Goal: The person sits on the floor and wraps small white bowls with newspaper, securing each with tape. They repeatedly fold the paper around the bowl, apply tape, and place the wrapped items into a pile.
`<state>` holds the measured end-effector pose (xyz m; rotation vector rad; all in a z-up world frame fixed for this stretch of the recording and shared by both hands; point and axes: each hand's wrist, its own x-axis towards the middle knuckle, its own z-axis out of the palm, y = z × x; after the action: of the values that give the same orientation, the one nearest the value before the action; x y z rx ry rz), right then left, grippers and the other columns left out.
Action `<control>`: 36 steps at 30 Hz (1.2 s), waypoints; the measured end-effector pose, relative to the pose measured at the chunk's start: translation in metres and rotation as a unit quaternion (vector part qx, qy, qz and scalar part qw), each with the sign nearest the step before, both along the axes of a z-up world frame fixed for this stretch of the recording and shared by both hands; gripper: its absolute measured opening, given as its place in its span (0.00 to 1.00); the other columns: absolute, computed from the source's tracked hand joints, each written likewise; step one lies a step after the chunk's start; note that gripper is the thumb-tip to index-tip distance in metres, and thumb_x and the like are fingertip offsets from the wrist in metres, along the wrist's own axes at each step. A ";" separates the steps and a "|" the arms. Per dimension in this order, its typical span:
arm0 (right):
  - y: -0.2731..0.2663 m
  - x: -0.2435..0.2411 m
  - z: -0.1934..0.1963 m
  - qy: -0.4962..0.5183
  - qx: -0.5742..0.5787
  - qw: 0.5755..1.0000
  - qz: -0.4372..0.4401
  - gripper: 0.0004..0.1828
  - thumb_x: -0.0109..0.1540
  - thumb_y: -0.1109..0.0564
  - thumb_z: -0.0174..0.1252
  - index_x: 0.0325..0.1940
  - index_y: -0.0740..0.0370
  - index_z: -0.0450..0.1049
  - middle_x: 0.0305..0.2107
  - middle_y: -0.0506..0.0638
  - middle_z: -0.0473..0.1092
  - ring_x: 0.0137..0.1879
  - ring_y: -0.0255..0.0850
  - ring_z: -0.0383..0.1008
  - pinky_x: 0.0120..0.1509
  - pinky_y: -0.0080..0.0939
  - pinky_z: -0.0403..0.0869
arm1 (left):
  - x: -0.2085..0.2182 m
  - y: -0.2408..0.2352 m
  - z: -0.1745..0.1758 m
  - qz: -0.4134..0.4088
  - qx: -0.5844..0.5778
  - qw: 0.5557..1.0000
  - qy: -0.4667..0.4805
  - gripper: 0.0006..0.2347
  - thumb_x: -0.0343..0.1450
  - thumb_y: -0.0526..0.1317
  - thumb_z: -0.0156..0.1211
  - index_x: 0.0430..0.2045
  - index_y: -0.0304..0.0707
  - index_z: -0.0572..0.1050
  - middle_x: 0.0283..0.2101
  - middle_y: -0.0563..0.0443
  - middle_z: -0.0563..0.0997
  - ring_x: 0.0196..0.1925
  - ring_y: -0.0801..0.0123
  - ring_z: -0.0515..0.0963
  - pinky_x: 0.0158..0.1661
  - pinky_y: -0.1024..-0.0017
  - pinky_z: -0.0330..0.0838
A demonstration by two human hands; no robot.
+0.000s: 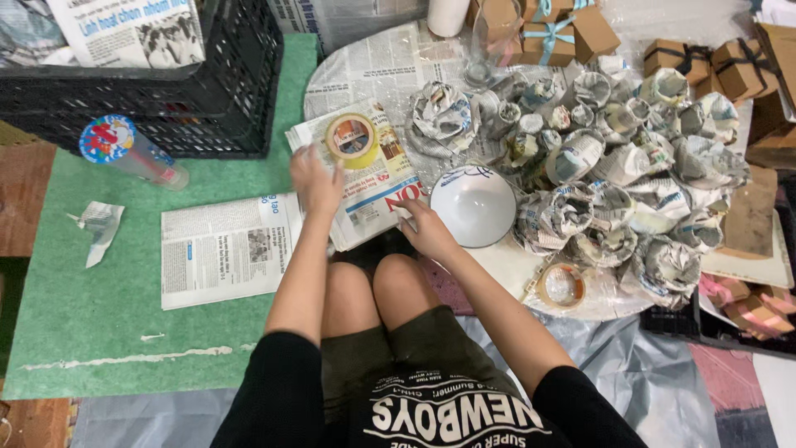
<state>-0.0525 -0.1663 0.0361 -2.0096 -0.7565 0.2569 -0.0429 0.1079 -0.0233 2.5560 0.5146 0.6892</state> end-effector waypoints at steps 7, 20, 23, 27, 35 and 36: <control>0.005 0.010 -0.040 0.007 0.030 0.999 0.012 0.16 0.64 0.60 0.59 0.56 0.66 0.74 0.48 0.61 0.75 0.52 0.52 0.79 0.56 0.47 0.77 | -0.061 0.067 -0.076 0.220 0.008 0.912 0.347 0.19 0.73 0.40 0.58 0.57 0.31 0.70 0.63 0.34 0.69 0.64 0.41 0.68 0.52 0.43 0.71; 0.017 -0.032 0.042 0.109 0.125 0.986 0.028 0.26 0.64 0.56 0.61 0.64 0.66 0.67 0.57 0.57 0.70 0.64 0.45 0.72 0.62 0.44 0.76 | -0.131 0.012 0.185 0.064 0.061 0.995 -0.047 0.05 0.72 0.39 0.67 0.37 0.44 0.86 0.31 0.39 0.84 0.33 0.49 0.84 0.34 0.58 0.75; 0.023 -0.042 0.069 0.009 0.122 0.992 0.040 0.36 0.62 0.55 0.64 0.71 0.66 0.62 0.66 0.59 0.64 0.68 0.47 0.68 0.67 0.48 0.71 | -0.149 -0.023 0.263 0.000 -0.034 0.991 -0.132 0.05 0.71 0.39 0.70 0.36 0.42 0.85 0.34 0.45 0.85 0.34 0.59 0.86 0.34 0.66 0.76; 0.016 -0.048 0.104 0.128 0.214 0.961 0.122 0.32 0.70 0.50 0.59 0.76 0.63 0.62 0.70 0.59 0.67 0.75 0.48 0.68 0.78 0.48 0.67 | -0.163 -0.052 0.317 -0.034 -0.024 0.985 -0.169 0.04 0.69 0.38 0.73 0.33 0.41 0.85 0.33 0.48 0.85 0.33 0.61 0.86 0.33 0.66 0.74; 0.002 -0.093 0.136 0.137 0.172 0.974 0.050 0.31 0.68 0.49 0.58 0.71 0.69 0.63 0.57 0.58 0.74 0.61 0.43 0.75 0.64 0.42 0.75 | -0.161 -0.096 0.310 -0.173 0.087 0.972 -0.129 0.06 0.67 0.40 0.72 0.28 0.42 0.79 0.35 0.51 0.84 0.39 0.61 0.84 0.37 0.62 0.75; 0.002 -0.095 0.136 0.134 0.174 0.975 0.046 0.29 0.68 0.50 0.59 0.68 0.70 0.64 0.54 0.57 0.75 0.58 0.42 0.76 0.62 0.41 0.75 | -0.160 -0.100 0.308 -0.190 0.090 0.969 -0.129 0.07 0.67 0.41 0.72 0.29 0.41 0.79 0.36 0.52 0.84 0.39 0.61 0.84 0.37 0.62 0.75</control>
<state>-0.1472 -0.1648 0.1722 -1.5742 -0.6721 0.4114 -0.2029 0.0081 0.2844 2.5662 -0.1286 0.9387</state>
